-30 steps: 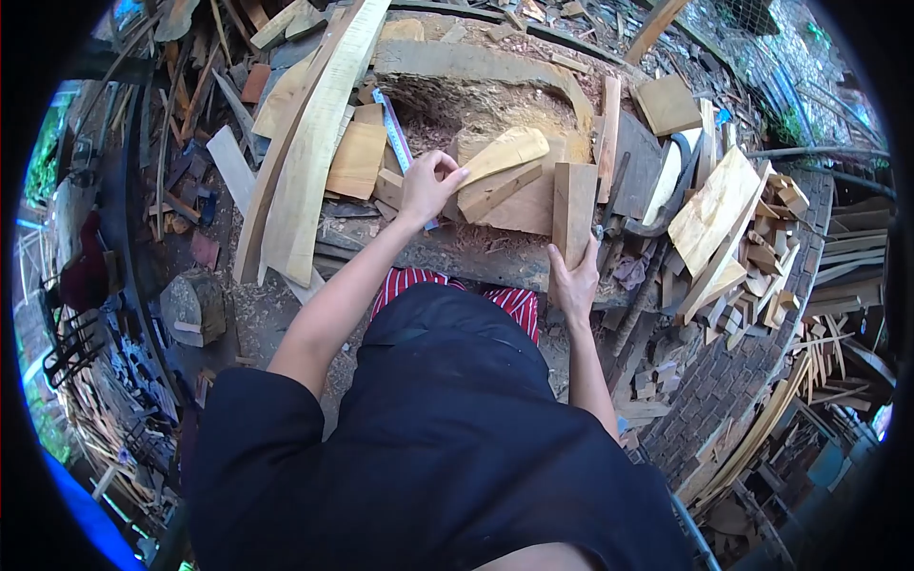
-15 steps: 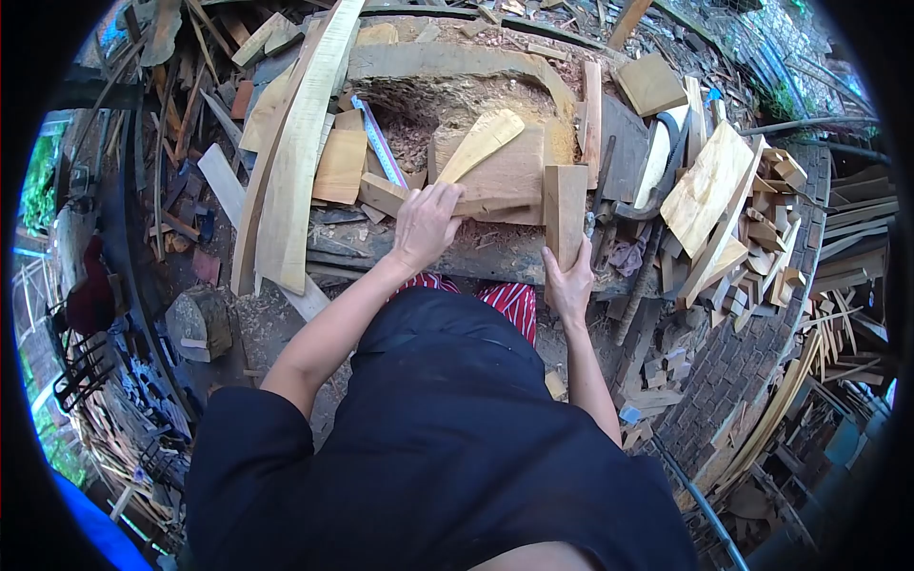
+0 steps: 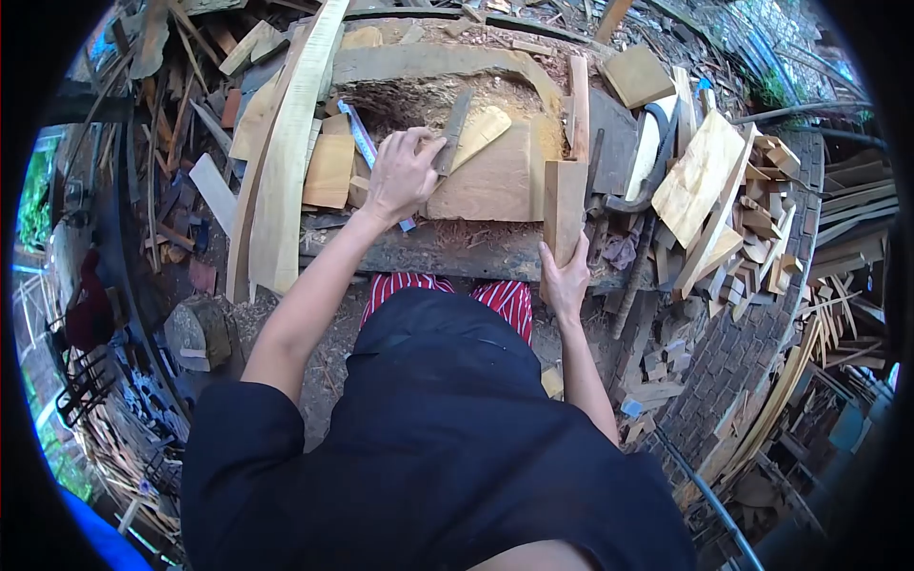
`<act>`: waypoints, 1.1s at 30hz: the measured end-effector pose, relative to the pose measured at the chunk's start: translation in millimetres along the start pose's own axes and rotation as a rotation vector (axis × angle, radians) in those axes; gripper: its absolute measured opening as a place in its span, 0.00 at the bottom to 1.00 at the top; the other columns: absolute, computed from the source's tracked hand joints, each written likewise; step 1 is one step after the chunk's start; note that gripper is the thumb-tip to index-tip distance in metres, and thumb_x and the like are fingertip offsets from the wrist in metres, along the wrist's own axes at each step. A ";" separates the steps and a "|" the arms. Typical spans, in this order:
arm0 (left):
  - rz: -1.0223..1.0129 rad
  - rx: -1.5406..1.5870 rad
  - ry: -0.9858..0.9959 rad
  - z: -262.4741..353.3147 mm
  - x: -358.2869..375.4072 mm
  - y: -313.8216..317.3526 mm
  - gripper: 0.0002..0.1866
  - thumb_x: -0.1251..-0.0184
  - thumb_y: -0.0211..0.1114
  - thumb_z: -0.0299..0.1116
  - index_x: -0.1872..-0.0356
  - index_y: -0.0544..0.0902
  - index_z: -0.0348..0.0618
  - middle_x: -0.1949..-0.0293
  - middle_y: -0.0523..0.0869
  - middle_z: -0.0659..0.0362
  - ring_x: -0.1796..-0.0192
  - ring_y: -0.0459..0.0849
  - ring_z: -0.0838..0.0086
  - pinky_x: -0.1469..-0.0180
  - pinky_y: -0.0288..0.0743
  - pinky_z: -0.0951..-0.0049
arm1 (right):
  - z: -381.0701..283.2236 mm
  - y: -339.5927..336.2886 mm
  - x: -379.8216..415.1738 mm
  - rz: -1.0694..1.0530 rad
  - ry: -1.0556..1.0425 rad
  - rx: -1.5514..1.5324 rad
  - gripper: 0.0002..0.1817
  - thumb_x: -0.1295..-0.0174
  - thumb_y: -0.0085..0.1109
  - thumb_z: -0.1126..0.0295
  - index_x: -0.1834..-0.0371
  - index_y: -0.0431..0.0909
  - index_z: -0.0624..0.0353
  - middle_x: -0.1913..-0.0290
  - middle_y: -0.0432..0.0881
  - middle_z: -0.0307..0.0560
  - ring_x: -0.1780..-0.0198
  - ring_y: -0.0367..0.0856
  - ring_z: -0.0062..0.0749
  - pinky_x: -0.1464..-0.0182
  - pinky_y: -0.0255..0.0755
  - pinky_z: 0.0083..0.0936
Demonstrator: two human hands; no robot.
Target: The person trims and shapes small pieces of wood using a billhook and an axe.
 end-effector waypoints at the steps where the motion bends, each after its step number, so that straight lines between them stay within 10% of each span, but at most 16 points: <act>1: -0.005 0.097 -0.115 -2.5 -3.1 3.4 0.20 0.37 0.62 0.37 0.44 0.78 0.43 0.52 0.79 0.53 0.50 0.79 0.56 0.46 0.72 0.58 | 4.7 2.7 -0.1 -0.003 0.000 -0.001 0.37 0.39 0.69 0.57 0.30 0.63 0.56 0.44 0.81 0.65 0.42 0.81 0.55 0.42 0.74 0.41; 8: 0.003 0.428 -0.515 -7.7 -14.7 34.8 0.27 0.41 0.71 0.35 0.41 0.75 0.42 0.58 0.84 0.51 0.57 0.84 0.56 0.46 0.75 0.59 | -3.0 7.3 0.1 0.041 -0.075 0.021 0.36 0.40 0.68 0.58 0.30 0.63 0.54 0.48 0.83 0.65 0.46 0.83 0.61 0.46 0.76 0.45; 17: -0.060 0.210 -0.172 16.1 -21.6 17.7 0.24 0.45 0.72 0.28 0.44 0.82 0.38 0.48 0.81 0.54 0.47 0.79 0.57 0.41 0.75 0.64 | -8.2 6.6 -4.3 0.050 -0.063 0.006 0.36 0.40 0.68 0.58 0.31 0.63 0.54 0.51 0.83 0.67 0.49 0.84 0.62 0.49 0.77 0.45; 31: -0.066 0.273 -0.221 9.4 -21.4 18.9 0.24 0.49 0.75 0.27 0.46 0.85 0.42 0.53 0.84 0.56 0.51 0.79 0.59 0.44 0.75 0.64 | -133.6 -1.0 -35.6 0.182 -0.750 -0.089 0.43 0.38 0.67 0.58 0.26 0.53 0.64 0.57 0.84 0.71 0.60 0.86 0.65 0.59 0.81 0.50; 33: -0.054 0.277 -0.262 14.3 -20.5 14.5 0.24 0.51 0.75 0.26 0.48 0.86 0.42 0.55 0.83 0.55 0.51 0.79 0.57 0.41 0.74 0.62 | -113.5 26.8 -66.8 -0.028 -0.534 0.164 0.42 0.37 0.66 0.57 0.27 0.53 0.65 0.58 0.84 0.71 0.60 0.86 0.65 0.59 0.81 0.49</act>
Point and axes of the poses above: each hand's wrist, its own x-axis away from the middle knuckle, its own y-axis out of the palm, z = x × y, the point moved 6 cm from there along -x, towards the middle knuckle
